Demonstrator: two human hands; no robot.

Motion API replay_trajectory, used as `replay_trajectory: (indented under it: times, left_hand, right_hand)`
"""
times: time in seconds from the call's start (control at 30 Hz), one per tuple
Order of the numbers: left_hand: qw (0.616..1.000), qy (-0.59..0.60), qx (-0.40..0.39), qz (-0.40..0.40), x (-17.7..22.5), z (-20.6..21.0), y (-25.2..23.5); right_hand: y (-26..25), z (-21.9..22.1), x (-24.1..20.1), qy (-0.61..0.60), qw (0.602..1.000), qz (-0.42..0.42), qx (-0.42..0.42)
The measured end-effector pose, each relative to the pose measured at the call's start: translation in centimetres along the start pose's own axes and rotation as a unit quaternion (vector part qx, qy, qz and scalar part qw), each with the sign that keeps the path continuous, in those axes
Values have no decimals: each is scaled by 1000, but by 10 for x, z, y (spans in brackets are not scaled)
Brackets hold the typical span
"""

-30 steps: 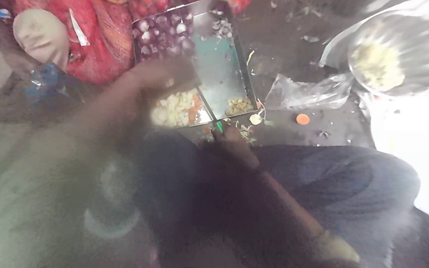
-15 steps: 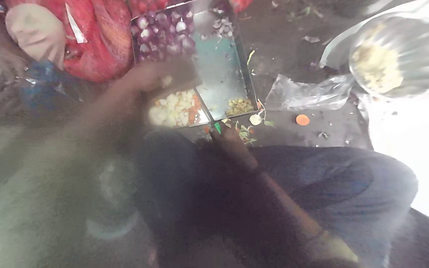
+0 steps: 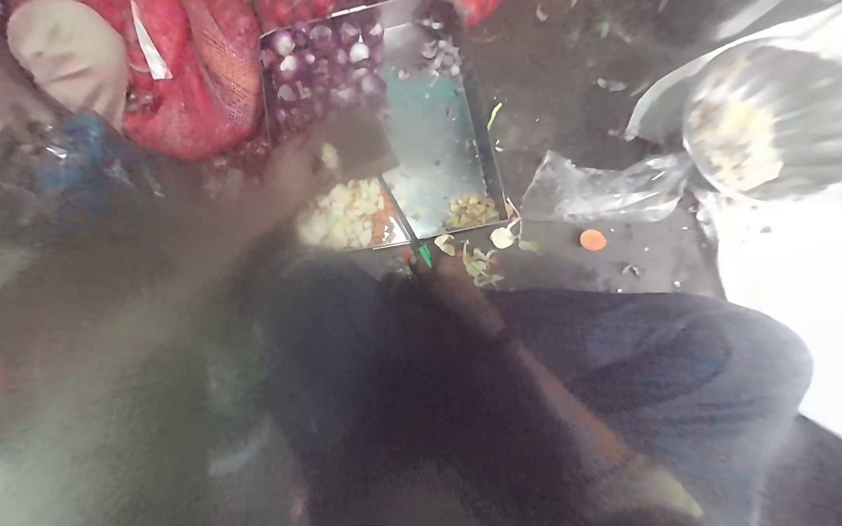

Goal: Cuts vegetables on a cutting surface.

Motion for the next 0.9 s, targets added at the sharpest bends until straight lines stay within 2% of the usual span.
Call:
replay_trajectory:
  times: [0.17, 0.3, 0.47, 0.57, 0.63, 0.73, 0.9]
  left_hand:
    - [997, 79, 2, 8, -14, 3, 3]
    - [996, 86, 26, 12, -16, 11, 0]
    - [994, 98, 52, 6, -6, 9, 3]
    - [992, 117, 55, -1, -11, 9, 4]
    - [990, 132, 46, -18, -15, 11, 2]
    - [989, 135, 60, -14, -21, 16, 5]
    - [991, 111, 70, -24, -13, 12, 12]
  right_hand:
    - [1, 3, -1, 9, 1000, -17, 9]
    - [-3, 4, -1, -17, 998, -60, 11]
    - [-11, 3, -43, -79, 993, -91, 17]
    - [-50, 8, -86, -25, 997, -73, 14]
    - [-71, 16, -96, 0, 998, -61, 34]
    - [-73, 32, -101, 14, 998, -48, 46]
    - [-61, 51, -107, 138, 990, -5, 39]
Point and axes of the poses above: each hand's wrist, its own y-axis away from the middle knuckle, its own z-axis out of the palm, x = y × z, the point moved 5 cm from there along -y, towards the middle knuckle, and after that the axes turned 15 degrees about -y, right-handed, at the moved point
